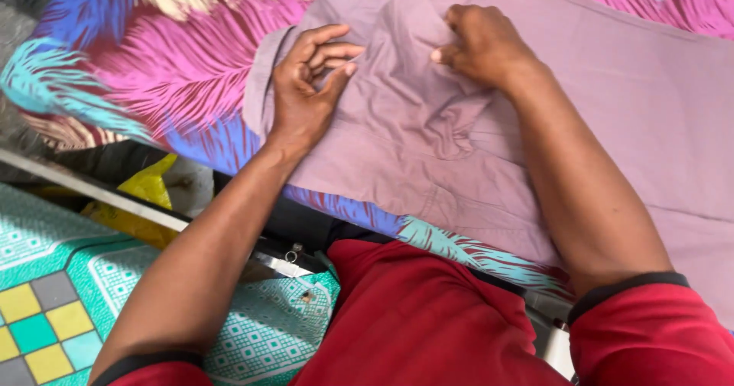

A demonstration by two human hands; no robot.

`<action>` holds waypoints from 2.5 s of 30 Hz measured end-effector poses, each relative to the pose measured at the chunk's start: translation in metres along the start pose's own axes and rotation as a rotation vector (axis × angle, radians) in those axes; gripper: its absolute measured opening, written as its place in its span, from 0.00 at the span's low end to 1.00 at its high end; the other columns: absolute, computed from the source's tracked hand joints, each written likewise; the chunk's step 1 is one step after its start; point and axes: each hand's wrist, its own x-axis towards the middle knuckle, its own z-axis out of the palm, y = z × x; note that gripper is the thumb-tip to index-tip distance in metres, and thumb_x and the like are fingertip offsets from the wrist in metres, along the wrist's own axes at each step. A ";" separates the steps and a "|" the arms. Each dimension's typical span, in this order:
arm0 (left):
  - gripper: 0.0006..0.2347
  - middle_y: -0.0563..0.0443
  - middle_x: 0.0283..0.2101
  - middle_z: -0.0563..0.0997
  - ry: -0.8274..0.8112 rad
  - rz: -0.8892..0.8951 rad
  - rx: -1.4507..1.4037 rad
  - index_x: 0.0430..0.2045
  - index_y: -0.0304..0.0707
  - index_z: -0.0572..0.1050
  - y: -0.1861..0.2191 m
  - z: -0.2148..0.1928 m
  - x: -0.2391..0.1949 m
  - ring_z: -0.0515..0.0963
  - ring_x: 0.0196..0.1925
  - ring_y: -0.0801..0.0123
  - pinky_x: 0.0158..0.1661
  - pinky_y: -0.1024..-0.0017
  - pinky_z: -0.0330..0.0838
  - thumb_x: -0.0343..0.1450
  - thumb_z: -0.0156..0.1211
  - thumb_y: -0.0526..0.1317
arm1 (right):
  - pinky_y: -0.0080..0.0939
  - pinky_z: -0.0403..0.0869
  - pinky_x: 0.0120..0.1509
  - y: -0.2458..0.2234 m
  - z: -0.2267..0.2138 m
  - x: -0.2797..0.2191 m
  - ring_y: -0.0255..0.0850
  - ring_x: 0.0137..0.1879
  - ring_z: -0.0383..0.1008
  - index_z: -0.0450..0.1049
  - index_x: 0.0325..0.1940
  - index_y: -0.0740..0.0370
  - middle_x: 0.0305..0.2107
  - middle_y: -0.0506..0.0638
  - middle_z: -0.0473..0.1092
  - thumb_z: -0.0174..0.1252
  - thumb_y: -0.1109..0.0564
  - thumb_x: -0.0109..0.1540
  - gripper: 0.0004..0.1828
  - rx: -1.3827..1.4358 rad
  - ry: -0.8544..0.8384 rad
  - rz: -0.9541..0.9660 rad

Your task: A person meticulously smooths and folds a purple long-sleeved shirt on a patterned surface, eventually placing it on a stack of other folded items.

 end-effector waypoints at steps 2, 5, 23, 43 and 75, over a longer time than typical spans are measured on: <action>0.18 0.39 0.51 0.82 -0.061 -0.065 -0.015 0.58 0.33 0.67 0.009 -0.009 0.007 0.83 0.54 0.66 0.56 0.75 0.75 0.75 0.65 0.29 | 0.58 0.66 0.49 -0.012 -0.015 -0.014 0.65 0.47 0.74 0.70 0.48 0.65 0.41 0.64 0.75 0.64 0.55 0.64 0.14 0.115 0.072 -0.150; 0.26 0.40 0.61 0.78 -0.236 -0.226 -0.031 0.64 0.39 0.60 0.021 -0.036 0.023 0.77 0.57 0.72 0.59 0.74 0.71 0.75 0.60 0.48 | 0.57 0.64 0.49 0.006 -0.014 -0.021 0.59 0.46 0.70 0.68 0.52 0.70 0.42 0.64 0.72 0.59 0.61 0.75 0.08 0.149 0.348 -0.346; 0.52 0.40 0.63 0.71 -0.899 -0.658 0.629 0.76 0.55 0.46 0.092 -0.089 0.001 0.69 0.55 0.51 0.53 0.62 0.69 0.58 0.79 0.40 | 0.56 0.65 0.33 0.036 0.032 -0.002 0.57 0.30 0.71 0.69 0.53 0.61 0.28 0.53 0.72 0.66 0.55 0.77 0.12 -0.116 0.612 -0.234; 0.38 0.28 0.75 0.55 -0.777 -0.013 1.426 0.74 0.31 0.51 0.086 -0.013 -0.018 0.58 0.72 0.32 0.63 0.45 0.62 0.69 0.62 0.45 | 0.62 0.66 0.52 0.020 -0.025 -0.031 0.65 0.53 0.72 0.65 0.73 0.58 0.56 0.60 0.73 0.62 0.62 0.62 0.34 0.080 0.136 -0.261; 0.24 0.48 0.42 0.79 -0.693 0.536 0.676 0.36 0.38 0.79 0.028 0.156 -0.019 0.76 0.56 0.49 0.56 0.52 0.61 0.66 0.73 0.61 | 0.45 0.65 0.45 0.205 -0.020 -0.419 0.45 0.32 0.66 0.81 0.53 0.59 0.35 0.48 0.75 0.65 0.56 0.77 0.05 0.076 0.301 0.373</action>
